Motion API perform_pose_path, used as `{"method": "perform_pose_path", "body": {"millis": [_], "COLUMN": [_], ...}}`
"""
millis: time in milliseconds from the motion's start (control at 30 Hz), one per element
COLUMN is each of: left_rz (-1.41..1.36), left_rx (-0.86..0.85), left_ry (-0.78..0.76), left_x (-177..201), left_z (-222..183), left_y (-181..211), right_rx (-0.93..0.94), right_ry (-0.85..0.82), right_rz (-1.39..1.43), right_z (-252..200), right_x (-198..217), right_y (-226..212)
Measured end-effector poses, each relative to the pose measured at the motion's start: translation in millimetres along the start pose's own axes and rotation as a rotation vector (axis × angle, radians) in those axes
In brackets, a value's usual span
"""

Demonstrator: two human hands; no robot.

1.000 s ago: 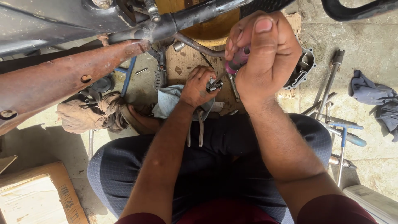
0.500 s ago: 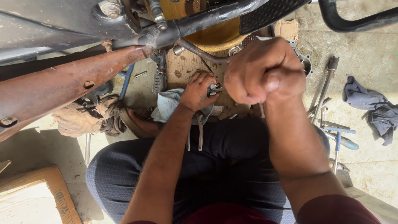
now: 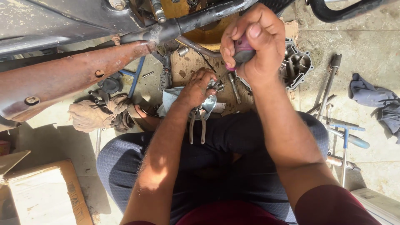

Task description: Repairing and cleaning a motorcycle carburetor while it is removed from the engine.

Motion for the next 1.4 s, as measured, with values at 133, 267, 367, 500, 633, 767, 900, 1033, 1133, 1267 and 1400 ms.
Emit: {"method": "perform_pose_path", "body": {"millis": [133, 267, 367, 500, 633, 767, 900, 1033, 1133, 1267, 1400], "left_rz": [0.026, 0.046, 0.017, 0.034, -0.027, 0.096, 0.241, 0.037, -0.217, -0.415, -0.301], "left_rx": [0.005, -0.007, -0.057, -0.012, 0.026, 0.141, 0.113, -0.127, -0.193, -0.300, -0.330], "left_ry": [-0.080, -0.017, 0.060, 0.120, 0.110, 0.065, 0.056, 0.214, 0.185, 0.312, 0.392], "left_x": [18.9, 11.8, 11.2, 5.1, 10.3, 22.5, 37.0, 54.4, 54.3, 57.2, 53.4], "left_z": [-8.1, -5.2, -7.1, -5.0, -10.4, -19.7, -26.7, -47.0, -58.6, -55.1, -41.7], "left_y": [13.1, 7.5, 4.5, -3.6, -0.2, 14.1, 27.3, 51.0, 65.6, 66.1, 52.6], "right_rx": [0.117, 0.370, 0.281, -0.060, -0.079, 0.197, 0.226, -0.042, -0.017, 0.149, 0.121], "right_ry": [-0.114, -0.035, -0.005, 0.062, 0.058, 0.007, -0.062, -0.045, 0.044, 0.013, -0.163], "right_rz": [0.025, -0.243, -0.298, -0.051, 0.203, -0.035, -0.283, -0.049, 0.122, -0.054, -0.282], "right_z": [0.3, -5.4, -3.4, 0.6, -2.6, -5.9, 2.4, 0.3, -10.1, -21.6, -24.5], "right_x": [-14.7, -17.4, -15.5, -12.1, -18.9, -11.4, -18.3, -21.1, -10.3, 3.1, -4.6], "right_y": [-15.6, -40.7, -35.5, -12.6, -12.7, -18.1, -24.3, -7.2, 1.4, 3.7, 5.5]}}
Point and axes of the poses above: each hand's wrist, its own z-axis towards the middle knuckle, its own x-axis out of the back of the hand, y = z × x, the point moved 10 cm from there along z, towards the middle knuckle, and after that the axes turned 8 degrees about x, right-handed, at the moved point
